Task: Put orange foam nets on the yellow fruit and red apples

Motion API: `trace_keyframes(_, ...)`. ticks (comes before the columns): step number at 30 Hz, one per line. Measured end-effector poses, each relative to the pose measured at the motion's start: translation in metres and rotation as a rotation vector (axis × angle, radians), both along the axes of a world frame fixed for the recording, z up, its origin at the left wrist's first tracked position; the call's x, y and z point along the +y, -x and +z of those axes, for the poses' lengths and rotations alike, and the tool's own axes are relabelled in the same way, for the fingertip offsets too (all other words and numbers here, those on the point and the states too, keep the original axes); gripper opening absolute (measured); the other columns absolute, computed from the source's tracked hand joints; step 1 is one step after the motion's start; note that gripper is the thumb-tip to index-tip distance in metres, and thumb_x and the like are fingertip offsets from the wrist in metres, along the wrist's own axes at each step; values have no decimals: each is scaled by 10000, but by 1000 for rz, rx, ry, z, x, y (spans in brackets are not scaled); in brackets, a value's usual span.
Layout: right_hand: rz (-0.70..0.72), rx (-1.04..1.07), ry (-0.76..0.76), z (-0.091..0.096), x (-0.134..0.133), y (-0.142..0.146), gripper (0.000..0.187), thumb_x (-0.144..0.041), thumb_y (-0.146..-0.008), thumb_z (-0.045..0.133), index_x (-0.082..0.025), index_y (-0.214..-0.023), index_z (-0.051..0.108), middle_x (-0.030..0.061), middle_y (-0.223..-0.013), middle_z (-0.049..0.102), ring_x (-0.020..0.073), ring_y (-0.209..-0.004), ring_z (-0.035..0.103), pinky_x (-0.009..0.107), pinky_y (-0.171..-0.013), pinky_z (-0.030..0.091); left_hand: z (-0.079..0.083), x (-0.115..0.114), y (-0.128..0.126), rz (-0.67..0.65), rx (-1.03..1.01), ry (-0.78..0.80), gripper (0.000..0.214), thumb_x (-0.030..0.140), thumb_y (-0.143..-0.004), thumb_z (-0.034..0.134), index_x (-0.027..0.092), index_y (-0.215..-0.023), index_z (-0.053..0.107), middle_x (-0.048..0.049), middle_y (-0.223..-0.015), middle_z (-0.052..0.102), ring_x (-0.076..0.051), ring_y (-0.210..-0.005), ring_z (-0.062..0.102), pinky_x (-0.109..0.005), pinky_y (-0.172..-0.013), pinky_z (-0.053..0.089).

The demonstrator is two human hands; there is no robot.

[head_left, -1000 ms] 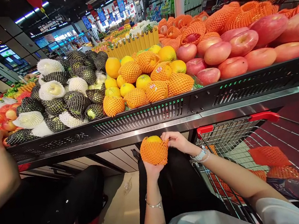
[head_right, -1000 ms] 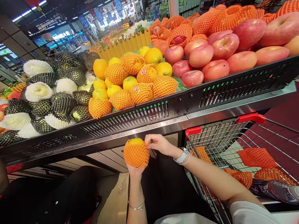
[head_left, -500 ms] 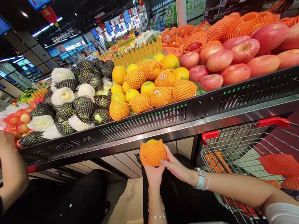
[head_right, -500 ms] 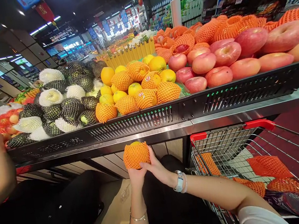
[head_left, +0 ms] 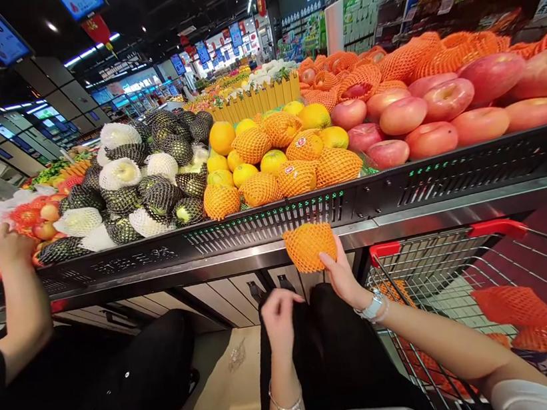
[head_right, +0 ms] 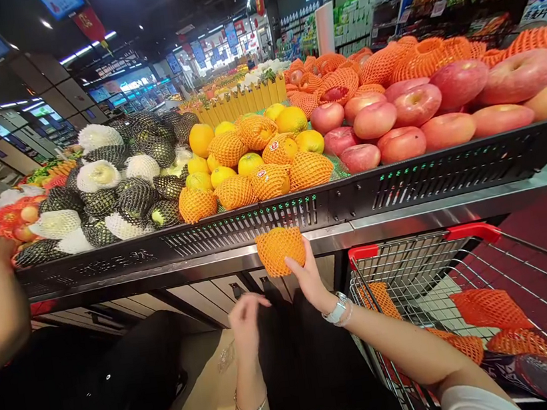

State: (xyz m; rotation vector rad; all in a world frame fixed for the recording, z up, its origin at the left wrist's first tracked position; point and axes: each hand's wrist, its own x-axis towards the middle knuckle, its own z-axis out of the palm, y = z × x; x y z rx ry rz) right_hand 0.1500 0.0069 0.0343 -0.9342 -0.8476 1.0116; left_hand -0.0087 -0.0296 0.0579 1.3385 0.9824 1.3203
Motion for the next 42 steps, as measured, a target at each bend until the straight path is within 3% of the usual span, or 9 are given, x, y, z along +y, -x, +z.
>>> trace_keyframes(2, 75, -79, -86, 0, -5, 2, 816, -595, -749, 641, -267, -1397, 270, 109, -1402, 414, 246, -1282, 442, 412, -1099, 370, -3, 5, -7, 320, -278, -15, 375, 557, -752, 662, 234, -943, 663, -88, -1048, 681, -261, -1077, 617, -418, -984, 466)
trace_keyframes(6, 351, -357, -277, 10, -17, 10, 888, -755, -716, 558, -226, -1395, 343, 139, -1381, 430, 305, -1282, 424, 456, -1119, 325, -14, 2, -28, 230, -440, 52, 1035, 580, -513, 824, 278, -1384, 355, -148, -1440, 423, -333, -1294, 464, -395, -1003, 462)
trace_keyframes(9, 445, -493, -288, 18, -21, 13, 741, -716, -841, 392, -246, -1413, 371, 118, -1437, 386, 285, -1365, 310, 472, -1179, 187, -24, -3, -40, 335, -507, 88, 1020, 566, -549, 799, 266, -1400, 324, -140, -1427, 443, -350, -1301, 453, -424, -1019, 454)
trace_keyframes(13, 628, -245, -167, 15, -24, 28, 892, -604, -763, 648, -275, -1469, 212, 103, -1513, 283, 261, -1397, 292, 468, -1181, 210, -31, -2, -38, 434, -551, 96, 995, 576, -590, 767, 310, -1422, 290, -101, -1459, 423, -340, -1312, 445, -418, -1020, 458)
trace_keyframes(22, 236, -17, -165, 30, -17, 36, 900, -556, -628, 758, -327, -1350, 272, 102, -1370, 443, 295, -1273, 464, 492, -1056, 424, -17, 8, -16, 124, -458, -44, 840, 813, -779, 244, 388, -1495, 127, 31, -1574, 237, -195, -1471, 110, -334, -1199, 137)
trace_keyframes(28, -410, -570, -598, 175, 78, -22, 895, -490, -639, 764, -256, -1344, 264, 88, -1415, 302, 292, -1365, 302, 488, -1171, 230, -28, 24, 6, 98, -323, 72, 648, 573, -878, 491, 354, -1458, 302, -26, -1457, 464, -181, -1442, 240, -360, -1199, 122)
trace_keyframes(32, -531, -943, -532, 262, 173, -35, 834, -398, -749, 702, -170, -1379, 205, 133, -1399, 307, 262, -1318, 320, 454, -1140, 269, -45, 36, 11, 94, -279, 179, 551, 537, -821, 595, 257, -1295, 570, -91, -1270, 636, -263, -1359, 407, -422, -1184, 188)
trace_keyframes(39, -445, -1154, 50, 264, 270, -20, 826, -297, -756, 699, 7, -1384, 256, 283, -1365, 286, 348, -1229, 458, 515, -1040, 295, -77, 54, 19, 149, -306, 223, 497, 548, -774, 625, 231, -1154, 668, -105, -1141, 704, -287, -1225, 551, -450, -1142, 274)
trace_keyframes(42, -425, -1107, -31, 255, 284, -23, 987, -285, -586, 843, -43, -1393, 328, 292, -1331, 389, 428, -1193, 482, 640, -993, 307, -83, 61, 28, 194, -373, 300, 476, 525, -752, 648, 197, -1096, 687, -119, -1075, 722, -277, -1092, 637, -429, -1062, 381)
